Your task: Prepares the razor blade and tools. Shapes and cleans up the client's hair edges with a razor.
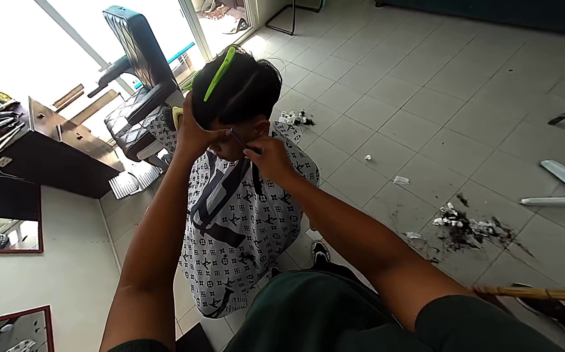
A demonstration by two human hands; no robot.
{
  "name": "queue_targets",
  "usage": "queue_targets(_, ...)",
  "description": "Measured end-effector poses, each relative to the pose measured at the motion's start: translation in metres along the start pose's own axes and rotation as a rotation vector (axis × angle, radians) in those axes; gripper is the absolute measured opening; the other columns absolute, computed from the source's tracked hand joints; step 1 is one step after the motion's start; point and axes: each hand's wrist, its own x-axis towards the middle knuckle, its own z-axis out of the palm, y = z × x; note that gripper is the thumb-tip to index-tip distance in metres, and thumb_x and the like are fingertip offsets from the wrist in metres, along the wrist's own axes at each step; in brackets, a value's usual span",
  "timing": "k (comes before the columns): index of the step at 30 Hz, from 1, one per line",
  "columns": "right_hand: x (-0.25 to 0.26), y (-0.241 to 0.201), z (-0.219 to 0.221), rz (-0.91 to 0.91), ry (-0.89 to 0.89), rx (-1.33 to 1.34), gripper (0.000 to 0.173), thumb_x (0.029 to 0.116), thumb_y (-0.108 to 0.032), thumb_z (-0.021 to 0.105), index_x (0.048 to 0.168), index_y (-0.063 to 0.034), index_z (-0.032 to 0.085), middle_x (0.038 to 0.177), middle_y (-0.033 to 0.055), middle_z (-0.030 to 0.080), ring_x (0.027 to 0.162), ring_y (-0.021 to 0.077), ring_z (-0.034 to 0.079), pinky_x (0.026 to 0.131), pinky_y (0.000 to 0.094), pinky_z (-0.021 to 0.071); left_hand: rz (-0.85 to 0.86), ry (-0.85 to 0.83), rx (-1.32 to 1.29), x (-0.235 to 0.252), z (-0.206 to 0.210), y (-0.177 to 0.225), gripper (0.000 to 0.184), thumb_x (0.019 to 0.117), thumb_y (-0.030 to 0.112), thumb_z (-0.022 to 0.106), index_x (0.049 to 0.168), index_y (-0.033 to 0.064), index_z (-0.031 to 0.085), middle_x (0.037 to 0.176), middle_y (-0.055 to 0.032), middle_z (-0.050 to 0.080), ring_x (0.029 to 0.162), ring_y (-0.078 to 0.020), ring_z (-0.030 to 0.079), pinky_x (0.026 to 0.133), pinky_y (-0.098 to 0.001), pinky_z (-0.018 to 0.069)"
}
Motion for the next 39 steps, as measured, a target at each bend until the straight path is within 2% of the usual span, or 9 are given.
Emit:
queue_targets(3,0.006,-0.001,0.000,0.004,-0.005,-0.029,0.020,0.0988,-0.015,0.066,0.106,0.0003,0.077,0.103,0.0184,0.072,0.100,0.0299,0.069,0.093,0.0457,0.0539,0.007,0.008,-0.014,0.002,0.000,-0.001,0.129,0.0632,0.032,0.098,0.163,0.0211,0.017,0.150,-0.0270,0.044,0.137,-0.0408,0.047,0.110,-0.0597,0.0413)
queue_targets(8,0.009,-0.005,0.000,0.031,-0.039,-0.040,0.020,0.0994,-0.017,0.066,0.105,-0.0005,0.077,0.104,0.0179,0.071,0.102,0.0298,0.068,0.093,0.0460,0.0533,0.012,0.022,-0.006,0.002,0.000,0.000,0.123,0.0657,0.030,0.097,0.162,0.0195,0.021,0.147,-0.0279,0.046,0.135,-0.0417,0.049,0.108,-0.0598,0.0426)
queue_targets(14,0.012,-0.009,0.000,0.043,-0.065,-0.066,0.022,0.1001,-0.017,0.065,0.107,0.0004,0.076,0.108,0.0193,0.071,0.107,0.0319,0.067,0.095,0.0475,0.0525,-0.005,0.018,0.027,0.003,-0.001,0.000,0.120,0.0678,0.031,0.096,0.162,0.0210,0.022,0.147,-0.0281,0.046,0.134,-0.0425,0.050,0.107,-0.0615,0.0433)
queue_targets(30,0.012,-0.008,-0.001,0.045,-0.053,-0.079,0.021,0.0997,-0.016,0.066,0.107,0.0003,0.076,0.106,0.0193,0.071,0.105,0.0315,0.067,0.095,0.0468,0.0530,0.036,0.026,0.006,0.003,-0.002,-0.002,0.119,0.0676,0.033,0.096,0.161,0.0187,0.024,0.146,-0.0271,0.048,0.134,-0.0399,0.051,0.108,-0.0580,0.0430)
queue_targets(35,-0.001,0.002,0.006,-0.035,-0.027,-0.007,0.021,0.0992,-0.016,0.066,0.107,0.0005,0.077,0.106,0.0180,0.072,0.102,0.0295,0.069,0.093,0.0456,0.0543,0.024,0.000,0.014,0.002,0.000,-0.001,0.129,0.0633,0.031,0.098,0.163,0.0183,0.018,0.149,-0.0279,0.045,0.136,-0.0413,0.048,0.109,-0.0595,0.0423)
queue_targets(39,-0.009,0.015,0.015,0.039,0.011,0.090,0.021,0.0983,-0.013,0.068,0.109,0.0029,0.075,0.110,0.0196,0.071,0.097,0.0274,0.070,0.090,0.0413,0.0571,-0.017,-0.007,0.010,-0.001,0.006,0.002,0.143,0.0571,0.033,0.101,0.165,0.0234,0.008,0.151,-0.0306,0.040,0.137,-0.0449,0.046,0.108,-0.0619,0.0424)
